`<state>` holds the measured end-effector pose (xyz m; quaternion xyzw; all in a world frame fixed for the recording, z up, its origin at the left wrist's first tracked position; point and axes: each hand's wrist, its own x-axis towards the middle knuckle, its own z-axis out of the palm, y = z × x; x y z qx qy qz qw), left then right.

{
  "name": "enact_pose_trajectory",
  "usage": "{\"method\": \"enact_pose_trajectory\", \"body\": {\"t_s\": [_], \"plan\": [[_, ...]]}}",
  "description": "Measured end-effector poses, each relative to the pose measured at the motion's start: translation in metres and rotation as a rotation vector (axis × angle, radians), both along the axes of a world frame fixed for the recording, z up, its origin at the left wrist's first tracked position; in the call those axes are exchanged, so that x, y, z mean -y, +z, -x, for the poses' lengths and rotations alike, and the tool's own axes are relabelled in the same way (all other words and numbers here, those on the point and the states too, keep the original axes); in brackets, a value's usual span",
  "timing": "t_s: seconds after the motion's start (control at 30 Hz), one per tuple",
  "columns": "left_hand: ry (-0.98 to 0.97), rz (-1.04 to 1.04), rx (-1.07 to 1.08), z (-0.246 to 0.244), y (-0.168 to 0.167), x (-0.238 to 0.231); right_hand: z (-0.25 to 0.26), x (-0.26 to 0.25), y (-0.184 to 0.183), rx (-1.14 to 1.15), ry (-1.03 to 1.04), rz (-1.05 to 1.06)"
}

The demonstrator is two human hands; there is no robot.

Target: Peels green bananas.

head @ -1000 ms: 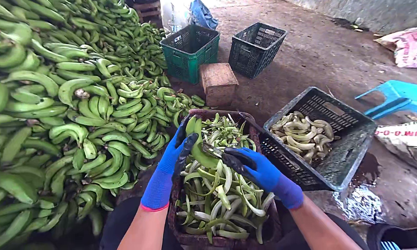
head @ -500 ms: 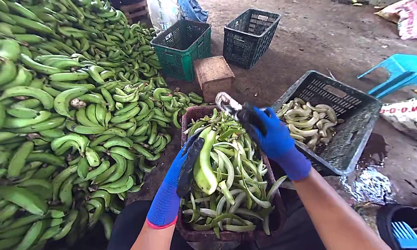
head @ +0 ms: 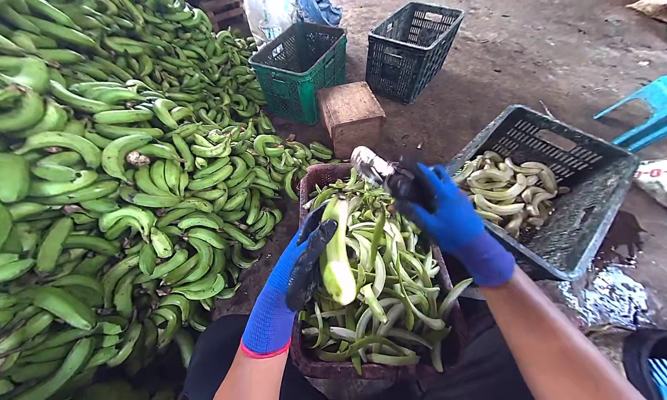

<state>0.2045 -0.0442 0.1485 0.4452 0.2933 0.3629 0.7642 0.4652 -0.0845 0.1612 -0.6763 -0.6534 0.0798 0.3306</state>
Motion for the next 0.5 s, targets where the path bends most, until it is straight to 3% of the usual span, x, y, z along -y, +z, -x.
{"method": "enact_pose_trajectory", "body": {"t_s": [0.13,0.27,0.37,0.5], "plan": [[0.431,-0.204,-0.149,-0.003,-0.005,-0.011,0.038,0.021,-0.027,-0.121,0.243,0.161],[0.699,-0.413,-0.173,-0.004,-0.009,-0.016,0.055,0.024,-0.035,-0.051,0.417,-0.004],[0.539,-0.354,-0.154,-0.004,-0.003,0.001,0.046,0.007,-0.030,0.027,0.363,-0.084],[-0.048,-0.250,-0.277,-0.003,0.007,0.015,0.010,-0.016,-0.011,0.060,0.126,-0.114]]}}
